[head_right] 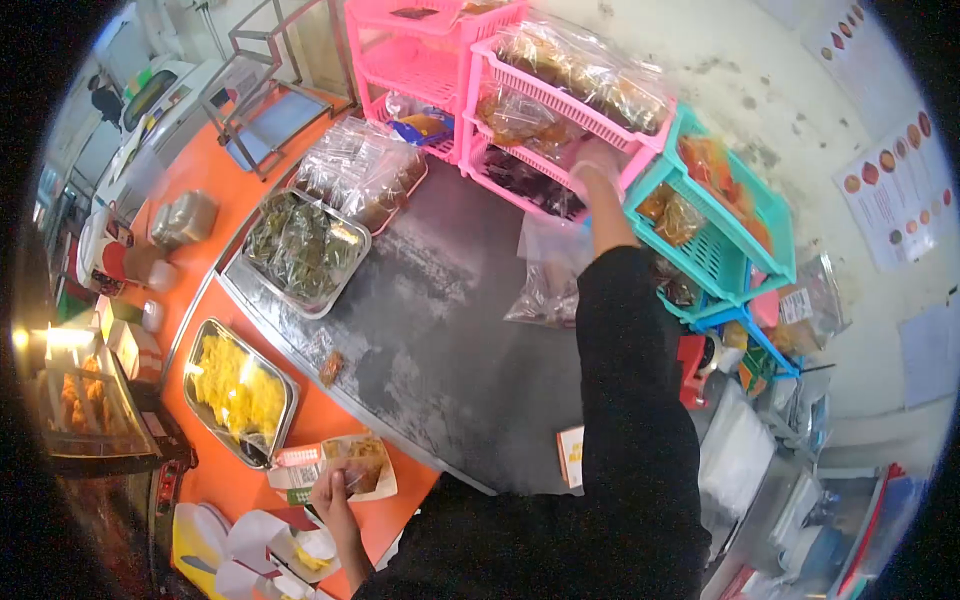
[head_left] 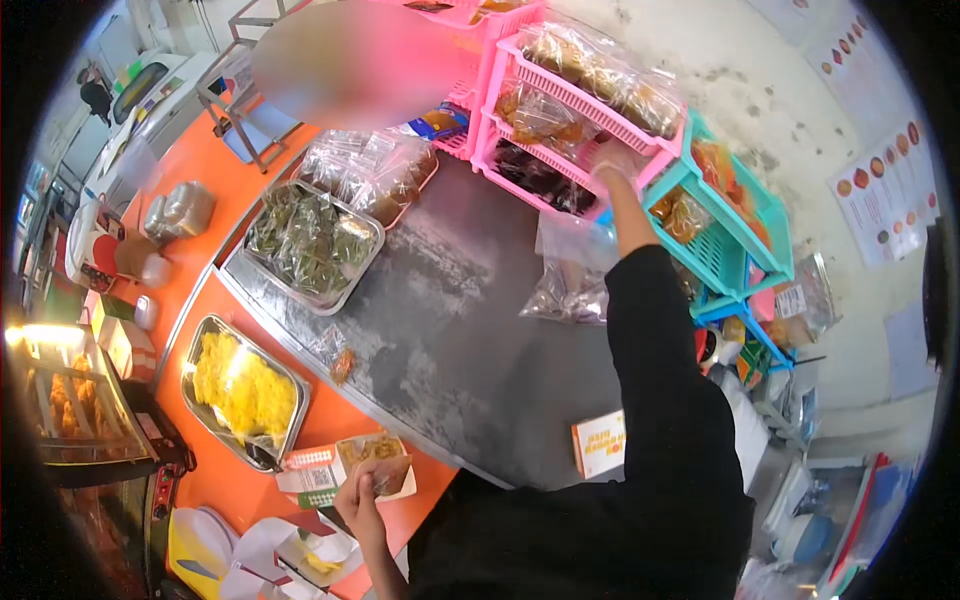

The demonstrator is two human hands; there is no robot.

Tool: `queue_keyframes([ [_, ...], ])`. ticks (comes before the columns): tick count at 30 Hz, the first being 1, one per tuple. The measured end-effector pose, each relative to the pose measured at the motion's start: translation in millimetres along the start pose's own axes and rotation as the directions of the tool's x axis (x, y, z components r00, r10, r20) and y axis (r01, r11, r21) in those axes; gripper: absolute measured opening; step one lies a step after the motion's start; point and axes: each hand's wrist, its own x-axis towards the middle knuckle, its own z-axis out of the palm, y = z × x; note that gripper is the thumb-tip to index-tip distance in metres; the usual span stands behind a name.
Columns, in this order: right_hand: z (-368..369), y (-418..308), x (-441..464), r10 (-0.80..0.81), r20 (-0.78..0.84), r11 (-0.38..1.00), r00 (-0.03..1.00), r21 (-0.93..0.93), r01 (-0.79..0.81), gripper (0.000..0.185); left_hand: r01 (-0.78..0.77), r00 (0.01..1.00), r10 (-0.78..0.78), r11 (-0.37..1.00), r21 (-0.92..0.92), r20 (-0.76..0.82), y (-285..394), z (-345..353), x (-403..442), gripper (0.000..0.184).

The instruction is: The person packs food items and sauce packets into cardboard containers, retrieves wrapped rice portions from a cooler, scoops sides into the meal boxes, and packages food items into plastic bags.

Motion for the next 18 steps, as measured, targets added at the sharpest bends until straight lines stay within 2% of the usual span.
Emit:
queue_keyframes([
  [1, 7.1, 3.0, 11.5, 0.001, -0.007, 1.000, 1.000, -0.013, -0.001, 0.039, 0.035, 0.999, -0.036, 0.997, -0.065, -0.024, -1.1, 1.7, 1.3, 0.024],
  [4, 26.7, 9.6, 25.6, 0.007, -0.042, 0.999, 0.999, -0.032, -0.008, 0.039, 0.046, 0.994, -0.051, 0.998, -0.052, -0.095, 1.9, 8.1, 5.3, 0.024],
  [7, 32.9, 12.4, 37.3, -0.012, -0.076, 0.999, 0.997, -0.030, 0.010, 0.039, -0.007, 0.993, -0.003, 0.996, -0.084, -0.118, -9.5, 14.6, 12.4, 0.026],
  [10, 34.8, 18.9, 34.0, -0.032, -0.102, 0.999, 0.994, -0.031, 0.029, 0.039, -0.009, 0.999, 0.011, 0.999, 0.037, -0.048, 2.4, 22.7, 12.2, 0.024],
  [11, 34.2, 22.0, 31.9, -0.040, -0.101, 0.999, 0.994, -0.032, 0.037, 0.039, 0.074, 0.997, -0.075, 0.996, -0.047, -0.011, 2.4, 20.5, 9.2, 0.022],
  [14, 37.2, 31.9, 31.7, -0.047, -0.101, 0.998, 0.994, -0.039, 0.043, 0.039, 0.007, 1.000, -0.006, 0.998, -0.061, 0.010, -0.4, 20.6, 7.1, 0.022],
  [15, 41.7, 34.4, 43.6, -0.086, -0.067, 0.994, 0.994, -0.073, 0.081, 0.040, 0.016, 1.000, -0.015, 0.998, -0.053, 0.013, 1.6, 20.2, 7.1, 0.021],
  [18, 43.9, 42.9, 47.0, -0.065, -0.043, 0.997, 0.997, -0.035, 0.063, 0.041, 0.041, 0.999, -0.041, 0.999, -0.029, 0.016, 6.6, 18.3, 5.3, 0.020],
])
